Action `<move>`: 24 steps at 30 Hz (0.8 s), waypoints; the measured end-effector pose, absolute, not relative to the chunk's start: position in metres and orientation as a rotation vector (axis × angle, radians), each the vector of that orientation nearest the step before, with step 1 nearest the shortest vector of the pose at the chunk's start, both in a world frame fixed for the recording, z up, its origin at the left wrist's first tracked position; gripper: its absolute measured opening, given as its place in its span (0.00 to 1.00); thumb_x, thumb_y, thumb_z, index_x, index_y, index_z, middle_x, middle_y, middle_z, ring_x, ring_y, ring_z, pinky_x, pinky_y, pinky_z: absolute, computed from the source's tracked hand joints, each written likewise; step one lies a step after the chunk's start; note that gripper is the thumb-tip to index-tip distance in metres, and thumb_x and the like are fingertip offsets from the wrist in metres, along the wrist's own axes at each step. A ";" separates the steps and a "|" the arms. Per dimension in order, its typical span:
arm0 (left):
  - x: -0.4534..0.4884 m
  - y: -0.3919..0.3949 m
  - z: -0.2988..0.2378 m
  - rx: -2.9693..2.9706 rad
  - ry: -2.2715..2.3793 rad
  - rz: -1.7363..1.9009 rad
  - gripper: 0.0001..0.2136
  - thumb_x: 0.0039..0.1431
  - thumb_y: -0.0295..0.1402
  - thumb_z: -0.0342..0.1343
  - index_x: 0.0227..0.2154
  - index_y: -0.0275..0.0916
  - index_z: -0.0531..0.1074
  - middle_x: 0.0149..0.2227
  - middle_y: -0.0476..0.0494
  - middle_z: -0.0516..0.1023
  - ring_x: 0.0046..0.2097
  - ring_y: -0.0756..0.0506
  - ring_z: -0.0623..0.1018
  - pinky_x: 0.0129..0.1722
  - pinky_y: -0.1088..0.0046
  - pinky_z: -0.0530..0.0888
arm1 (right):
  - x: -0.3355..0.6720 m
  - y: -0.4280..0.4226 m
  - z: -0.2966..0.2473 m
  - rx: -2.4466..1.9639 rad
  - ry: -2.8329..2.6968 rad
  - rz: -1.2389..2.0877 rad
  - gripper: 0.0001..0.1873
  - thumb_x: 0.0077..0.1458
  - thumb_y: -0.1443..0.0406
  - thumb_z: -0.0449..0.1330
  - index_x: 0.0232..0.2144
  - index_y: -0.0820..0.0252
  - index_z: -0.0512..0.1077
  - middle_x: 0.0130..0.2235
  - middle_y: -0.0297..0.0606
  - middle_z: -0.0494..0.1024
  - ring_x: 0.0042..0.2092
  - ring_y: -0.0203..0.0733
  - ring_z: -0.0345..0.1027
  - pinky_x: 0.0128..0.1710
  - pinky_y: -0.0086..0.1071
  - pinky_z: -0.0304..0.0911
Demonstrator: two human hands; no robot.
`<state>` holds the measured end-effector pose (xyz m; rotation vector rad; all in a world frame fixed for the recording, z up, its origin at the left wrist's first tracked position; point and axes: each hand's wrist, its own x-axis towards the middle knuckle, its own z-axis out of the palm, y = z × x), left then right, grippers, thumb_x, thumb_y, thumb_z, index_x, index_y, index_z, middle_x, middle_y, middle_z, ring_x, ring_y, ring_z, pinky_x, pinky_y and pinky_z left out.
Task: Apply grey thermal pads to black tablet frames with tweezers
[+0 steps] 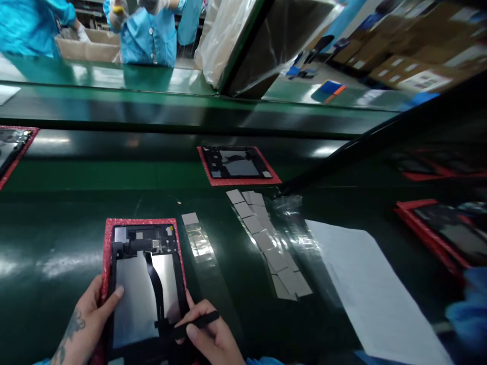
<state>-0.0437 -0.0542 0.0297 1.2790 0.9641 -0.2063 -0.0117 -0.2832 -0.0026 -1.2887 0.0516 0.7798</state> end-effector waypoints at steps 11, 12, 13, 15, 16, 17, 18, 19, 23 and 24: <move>0.101 0.048 0.018 1.464 0.940 0.075 0.15 0.51 0.24 0.58 0.44 0.35 0.72 0.31 0.47 0.77 0.28 0.48 0.75 0.28 0.76 0.74 | 0.207 -0.362 0.017 -1.805 0.149 0.271 0.12 0.57 0.57 0.53 0.28 0.58 0.68 0.40 0.43 0.76 0.43 0.49 0.71 0.44 0.42 0.65; 0.123 0.058 0.019 1.493 0.934 0.095 0.15 0.53 0.22 0.56 0.45 0.35 0.71 0.31 0.48 0.77 0.28 0.50 0.75 0.29 0.77 0.74 | 0.242 -0.370 0.012 -1.975 0.224 0.204 0.09 0.59 0.62 0.51 0.30 0.59 0.68 0.40 0.43 0.75 0.42 0.49 0.71 0.41 0.40 0.66; 0.145 0.069 0.020 1.518 0.927 0.111 0.16 0.54 0.20 0.55 0.46 0.34 0.71 0.31 0.48 0.77 0.28 0.51 0.74 0.30 0.78 0.73 | 0.276 -0.377 0.007 -2.213 0.310 0.141 0.09 0.59 0.65 0.50 0.31 0.60 0.69 0.39 0.44 0.75 0.42 0.49 0.70 0.40 0.38 0.64; 0.183 0.088 0.019 1.574 0.913 0.124 0.16 0.56 0.18 0.54 0.47 0.32 0.70 0.32 0.47 0.76 0.29 0.52 0.74 0.32 0.78 0.73 | 0.337 -0.387 -0.003 -2.510 0.391 0.108 0.05 0.58 0.67 0.55 0.32 0.62 0.71 0.40 0.48 0.74 0.48 0.52 0.67 0.44 0.38 0.60; 0.200 0.097 0.018 1.605 0.908 0.128 0.15 0.58 0.18 0.54 0.48 0.32 0.70 0.34 0.46 0.76 0.30 0.52 0.74 0.32 0.78 0.73 | 0.361 -0.391 -0.007 -2.545 0.421 0.125 0.05 0.56 0.66 0.60 0.31 0.65 0.71 0.40 0.52 0.73 0.49 0.55 0.66 0.44 0.40 0.59; 0.214 0.106 0.016 1.639 0.905 0.131 0.14 0.60 0.20 0.53 0.48 0.31 0.69 0.35 0.45 0.76 0.31 0.52 0.74 0.33 0.77 0.74 | 0.380 -0.394 -0.011 -2.579 0.467 0.193 0.10 0.53 0.64 0.64 0.28 0.67 0.71 0.38 0.55 0.73 0.47 0.57 0.66 0.43 0.41 0.58; 0.226 0.114 0.014 1.676 0.907 0.134 0.13 0.62 0.22 0.53 0.49 0.31 0.69 0.37 0.44 0.75 0.32 0.51 0.75 0.33 0.76 0.74 | 0.395 -0.396 -0.013 -2.575 0.500 0.282 0.14 0.50 0.61 0.67 0.25 0.69 0.71 0.34 0.56 0.73 0.44 0.58 0.67 0.40 0.41 0.58; 0.236 0.121 0.012 1.718 0.911 0.138 0.12 0.63 0.25 0.53 0.49 0.32 0.68 0.39 0.43 0.75 0.33 0.51 0.75 0.34 0.74 0.75 | 0.404 -0.398 -0.016 -2.564 0.524 0.374 0.18 0.47 0.59 0.69 0.22 0.70 0.71 0.30 0.55 0.73 0.41 0.57 0.68 0.38 0.41 0.58; 0.259 0.147 0.006 1.957 0.879 0.141 0.14 0.66 0.31 0.51 0.52 0.31 0.65 0.43 0.40 0.73 0.39 0.47 0.76 0.41 0.66 0.75 | 0.415 -0.402 -0.021 -2.515 0.540 0.530 0.21 0.44 0.58 0.70 0.16 0.70 0.70 0.20 0.48 0.69 0.29 0.48 0.67 0.30 0.38 0.55; 0.261 0.152 0.007 2.041 0.848 0.151 0.14 0.66 0.29 0.51 0.52 0.29 0.65 0.45 0.39 0.73 0.42 0.46 0.75 0.44 0.63 0.74 | 0.415 -0.403 -0.022 -2.523 0.529 0.499 0.21 0.44 0.59 0.71 0.15 0.71 0.70 0.19 0.47 0.68 0.28 0.46 0.66 0.28 0.38 0.54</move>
